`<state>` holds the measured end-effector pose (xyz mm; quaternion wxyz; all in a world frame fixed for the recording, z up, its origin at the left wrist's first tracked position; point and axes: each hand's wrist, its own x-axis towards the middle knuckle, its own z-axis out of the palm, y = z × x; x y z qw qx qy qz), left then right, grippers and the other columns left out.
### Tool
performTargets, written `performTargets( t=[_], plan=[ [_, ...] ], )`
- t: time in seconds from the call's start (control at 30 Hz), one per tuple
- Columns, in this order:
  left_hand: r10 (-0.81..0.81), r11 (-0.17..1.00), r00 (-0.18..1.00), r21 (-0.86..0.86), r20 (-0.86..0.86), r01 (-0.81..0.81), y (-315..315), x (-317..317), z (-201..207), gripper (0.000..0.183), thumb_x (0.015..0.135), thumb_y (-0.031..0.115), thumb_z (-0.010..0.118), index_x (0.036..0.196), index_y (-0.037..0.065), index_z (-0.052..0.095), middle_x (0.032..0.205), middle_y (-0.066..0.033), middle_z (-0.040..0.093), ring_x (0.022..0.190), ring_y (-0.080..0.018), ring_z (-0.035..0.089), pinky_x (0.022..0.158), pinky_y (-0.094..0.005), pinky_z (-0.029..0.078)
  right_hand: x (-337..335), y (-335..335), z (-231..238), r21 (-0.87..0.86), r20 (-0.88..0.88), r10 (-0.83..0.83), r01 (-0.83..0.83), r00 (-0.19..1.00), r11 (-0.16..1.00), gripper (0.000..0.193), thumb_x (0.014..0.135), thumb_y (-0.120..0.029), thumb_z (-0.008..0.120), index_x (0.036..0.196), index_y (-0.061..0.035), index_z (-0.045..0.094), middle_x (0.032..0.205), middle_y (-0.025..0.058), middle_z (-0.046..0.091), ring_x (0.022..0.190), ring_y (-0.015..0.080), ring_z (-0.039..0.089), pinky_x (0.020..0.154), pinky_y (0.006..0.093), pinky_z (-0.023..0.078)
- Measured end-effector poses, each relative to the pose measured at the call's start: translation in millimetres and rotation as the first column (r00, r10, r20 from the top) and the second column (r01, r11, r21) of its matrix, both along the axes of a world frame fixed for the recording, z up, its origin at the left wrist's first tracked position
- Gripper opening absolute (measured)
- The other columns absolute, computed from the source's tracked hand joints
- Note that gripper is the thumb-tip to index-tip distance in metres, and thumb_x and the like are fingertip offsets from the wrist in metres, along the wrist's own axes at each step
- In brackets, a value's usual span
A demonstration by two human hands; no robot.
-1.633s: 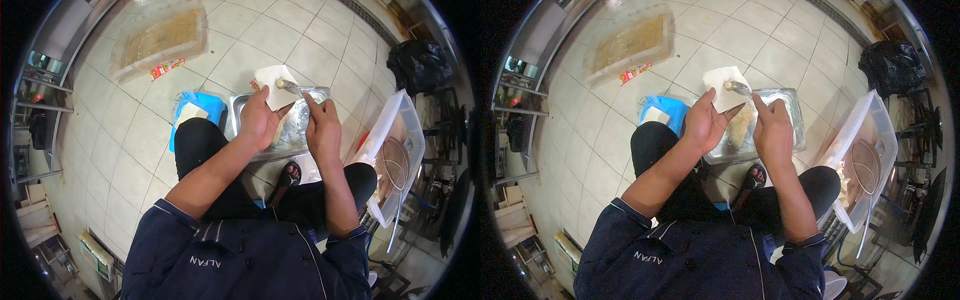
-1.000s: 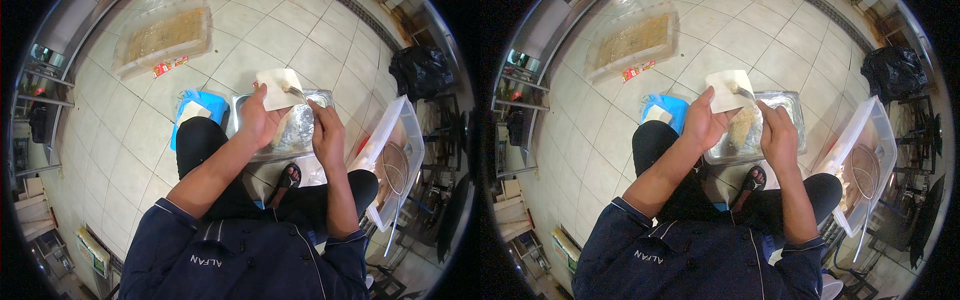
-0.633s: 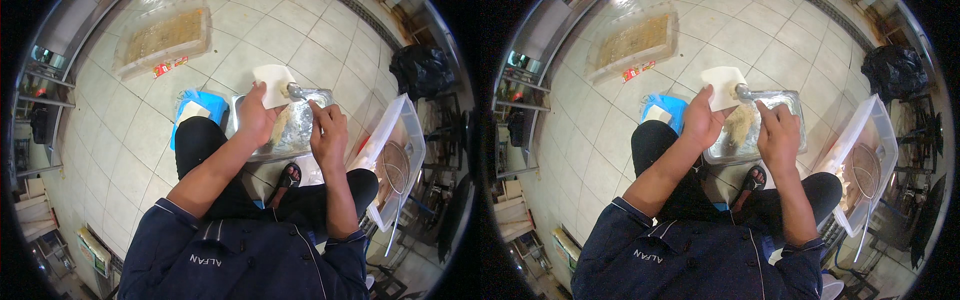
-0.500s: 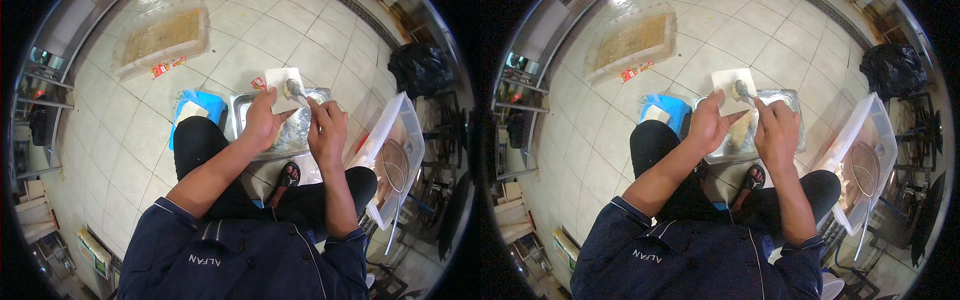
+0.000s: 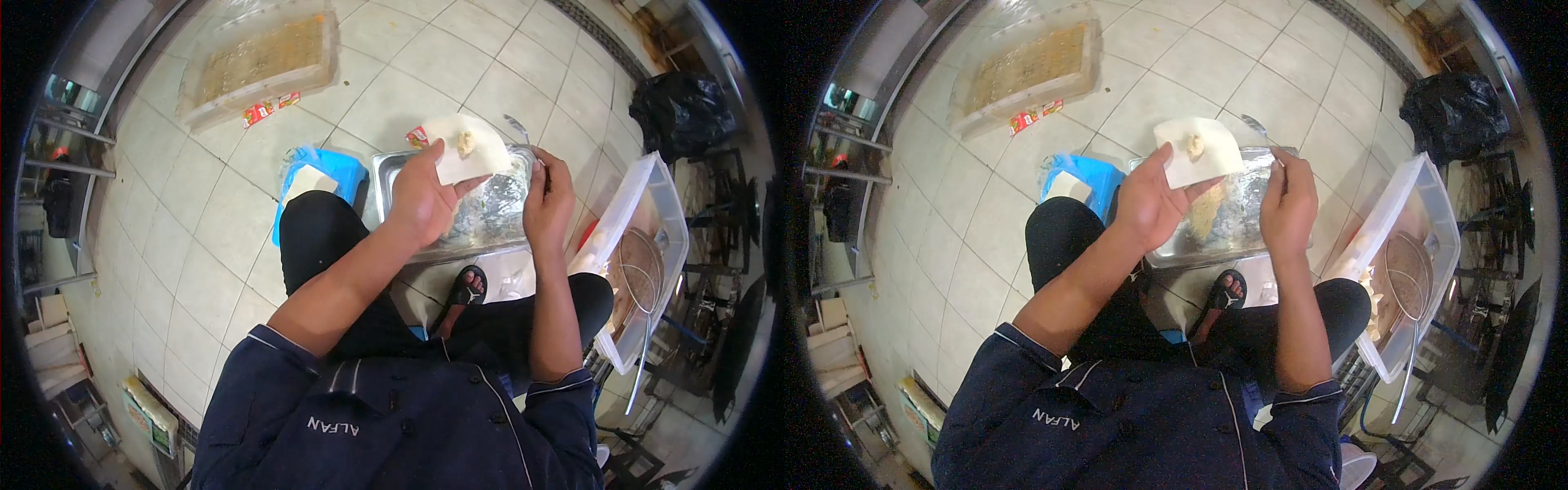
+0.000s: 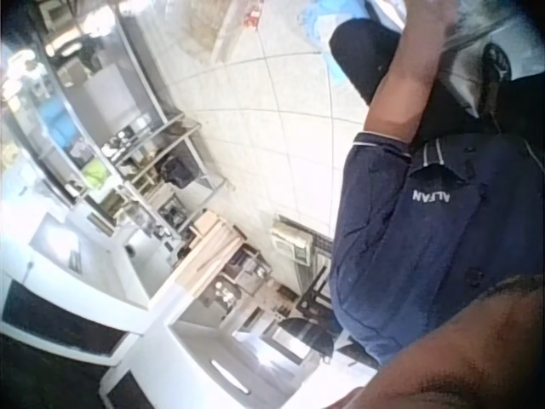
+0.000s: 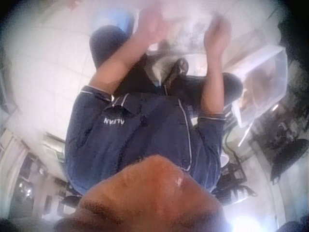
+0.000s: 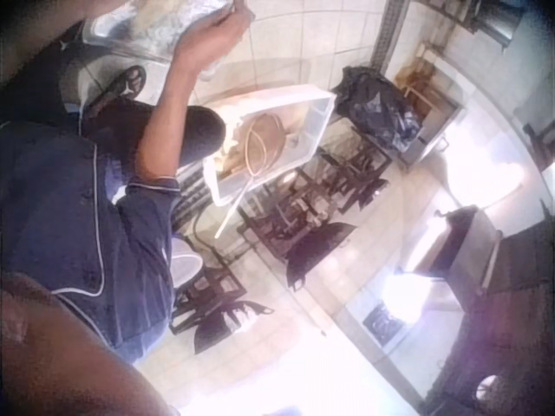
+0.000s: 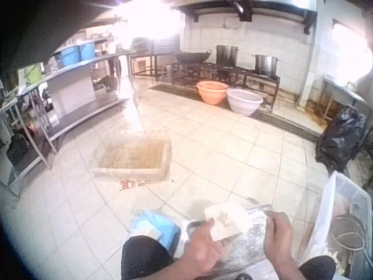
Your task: The person sits on a low stool and folds wonton wrappers into flower shapes. They scoop a filling from a metal tray using a spoon, place it on a wrapper, and pleat the edges to form a decorative dumpling. The finished dumplings are placed into a plastic container.
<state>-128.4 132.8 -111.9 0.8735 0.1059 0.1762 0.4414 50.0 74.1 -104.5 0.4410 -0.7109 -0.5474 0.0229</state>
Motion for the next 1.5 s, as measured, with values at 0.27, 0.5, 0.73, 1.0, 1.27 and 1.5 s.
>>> performTargets(
  t=[0.27,0.5,0.73,1.0,1.27,1.5],
  plan=[
    [0.097,0.992,0.990,0.088,-0.106,-0.087,18.9,-24.7,9.2,0.048,0.101,0.031,0.046,0.133,-0.004,0.044,0.130,-0.0167,0.057,0.121,-0.0320,0.055,0.106,-0.0499,0.044,12.3,-21.7,-209.1,-0.726,-0.041,0.322,-0.249,0.946,0.641,0.023,0.086,-0.016,0.054,0.096,0.0008,0.068,0.094,0.0273,0.067,0.092,0.0444,0.064,0.084,0.0498,0.050],
    [0.176,0.976,0.945,0.171,-0.276,-0.132,20.2,-43.8,12.0,0.042,0.101,0.029,0.046,0.132,0.001,0.047,0.124,-0.0146,0.059,0.114,-0.0277,0.061,0.099,-0.0468,0.050,21.9,-19.0,-198.6,-0.778,-0.189,0.362,-0.364,0.913,0.512,0.030,0.092,-0.021,0.050,0.101,-0.0003,0.071,0.102,0.0235,0.068,0.099,0.0364,0.066,0.089,0.0413,0.051],
    [-0.006,0.982,0.898,0.166,-0.440,0.088,8.7,-39.0,6.3,0.042,0.102,0.029,0.045,0.131,-0.002,0.048,0.120,-0.0153,0.060,0.107,-0.0266,0.064,0.083,-0.0434,0.059,-25.8,3.6,-2.9,-0.039,-0.954,0.118,-0.503,0.277,0.864,0.045,0.104,-0.035,0.041,0.113,0.0052,0.060,0.087,0.0118,0.064,0.073,0.0194,0.062,0.070,0.0345,0.052],
    [-0.048,0.936,0.751,0.232,-0.659,0.263,-6.1,-17.4,-26.5,0.044,0.103,0.032,0.043,0.137,0.003,0.048,0.121,-0.0111,0.060,0.113,-0.0238,0.061,0.088,-0.0379,0.056,-39.9,-5.1,-4.4,-0.197,-0.696,0.145,-0.381,0.703,0.904,0.017,0.097,-0.014,0.060,0.095,0.0028,0.060,0.066,0.0049,0.060,0.052,0.0097,0.056,0.050,0.0255,0.048],
    [-0.031,0.776,0.624,0.375,-0.781,0.508,-18.5,-4.9,-27.4,0.064,0.106,0.040,0.034,0.152,-0.003,0.022,0.152,-0.0194,0.035,0.142,-0.0260,0.034,0.114,-0.0339,0.029,-37.3,-5.9,-23.5,-0.242,-0.561,0.124,-0.305,0.818,0.921,0.017,0.098,-0.015,0.058,0.095,0.0018,0.060,0.076,0.0065,0.063,0.062,0.0110,0.061,0.053,0.0265,0.051],
    [0.189,0.524,0.636,0.624,-0.748,0.580,-22.8,-4.1,-16.9,0.076,0.105,0.048,0.027,0.149,-0.012,0.013,0.158,-0.0289,0.014,0.150,-0.0346,0.010,0.121,-0.0354,0.009,-33.2,-3.9,2.2,-0.110,-0.822,0.082,-0.299,0.563,0.948,0.023,0.099,-0.020,0.058,0.095,0.0026,0.060,0.082,0.0057,0.063,0.070,0.0110,0.062,0.063,0.0280,0.056]
  ],
)
